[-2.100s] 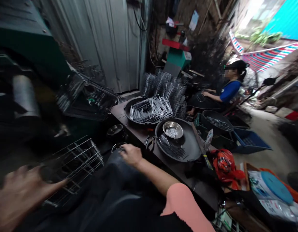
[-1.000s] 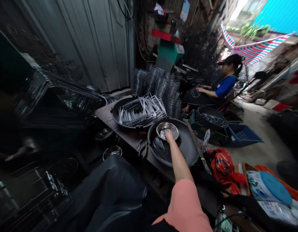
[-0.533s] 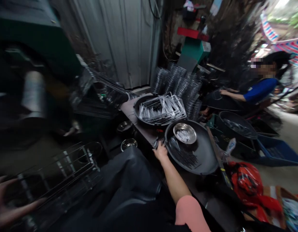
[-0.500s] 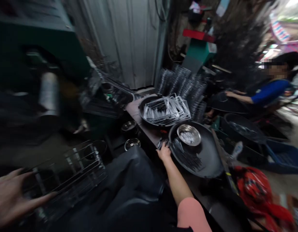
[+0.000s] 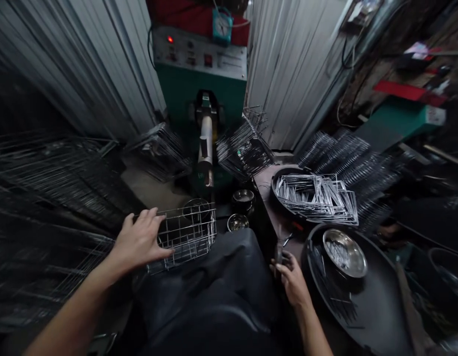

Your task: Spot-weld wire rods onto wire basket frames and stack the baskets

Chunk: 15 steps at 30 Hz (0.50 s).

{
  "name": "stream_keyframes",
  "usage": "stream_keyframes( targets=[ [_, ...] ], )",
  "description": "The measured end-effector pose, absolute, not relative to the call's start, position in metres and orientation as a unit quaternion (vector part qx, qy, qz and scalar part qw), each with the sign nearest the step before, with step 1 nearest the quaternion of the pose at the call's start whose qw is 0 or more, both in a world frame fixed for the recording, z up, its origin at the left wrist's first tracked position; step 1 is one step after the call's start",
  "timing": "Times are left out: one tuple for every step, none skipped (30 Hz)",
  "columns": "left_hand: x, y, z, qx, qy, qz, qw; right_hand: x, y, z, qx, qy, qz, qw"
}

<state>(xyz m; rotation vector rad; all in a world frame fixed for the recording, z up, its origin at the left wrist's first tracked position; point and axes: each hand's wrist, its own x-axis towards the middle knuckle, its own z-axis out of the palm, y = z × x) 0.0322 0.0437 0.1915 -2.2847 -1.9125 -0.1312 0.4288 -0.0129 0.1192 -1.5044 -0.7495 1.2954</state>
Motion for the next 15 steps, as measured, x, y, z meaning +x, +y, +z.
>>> stream_keyframes(
  targets=[
    [0.035, 0.044, 0.191, -0.766, -0.637, -0.049, 0.076, 0.417, -0.016, 0.129, -0.596, -0.32, 0.571, 0.465],
    [0.038, 0.044, 0.191, -0.767, -0.635, -0.056, 0.072, 0.406, -0.016, 0.138, -0.575, -0.329, 0.606, 0.44],
    [0.041, 0.043, 0.191, -0.769, -0.633, -0.061, 0.069, 0.394, -0.015, 0.144, -0.555, -0.335, 0.638, 0.416],
    [0.044, 0.042, 0.191, -0.77, -0.632, -0.064, 0.067, 0.384, -0.012, 0.15, -0.533, -0.346, 0.665, 0.392],
    [0.046, 0.039, 0.191, -0.77, -0.631, -0.065, 0.068, 0.374, -0.009, 0.154, -0.509, -0.364, 0.688, 0.367],
    [0.048, 0.036, 0.191, -0.771, -0.63, -0.064, 0.071, 0.365, -0.005, 0.157, -0.483, -0.392, 0.705, 0.339],
    [0.049, 0.033, 0.191, -0.772, -0.628, -0.062, 0.076, 0.357, -0.001, 0.16, -0.458, -0.431, 0.714, 0.306],
    [0.05, 0.029, 0.191, -0.772, -0.627, -0.059, 0.082, 0.35, 0.003, 0.163, -0.436, -0.48, 0.711, 0.272],
    [0.05, 0.025, 0.192, -0.773, -0.626, -0.055, 0.087, 0.344, 0.006, 0.166, -0.419, -0.532, 0.696, 0.236],
    [0.051, 0.022, 0.192, -0.773, -0.626, -0.051, 0.092, 0.339, 0.009, 0.169, -0.411, -0.578, 0.676, 0.202],
    [0.051, 0.019, 0.193, -0.773, -0.625, -0.047, 0.096, 0.334, 0.011, 0.173, -0.41, -0.611, 0.655, 0.17],
    [0.051, 0.016, 0.193, -0.773, -0.625, -0.044, 0.099, 0.33, 0.014, 0.177, -0.414, -0.636, 0.635, 0.141],
    [0.052, 0.014, 0.194, -0.773, -0.625, -0.041, 0.101, 0.328, 0.016, 0.181, -0.419, -0.657, 0.617, 0.114],
    [0.052, 0.013, 0.194, -0.773, -0.625, -0.04, 0.102, 0.326, 0.019, 0.185, -0.421, -0.677, 0.597, 0.092],
    [0.053, 0.013, 0.194, -0.772, -0.626, -0.04, 0.102, 0.325, 0.022, 0.188, -0.418, -0.699, 0.576, 0.072]
  ],
)
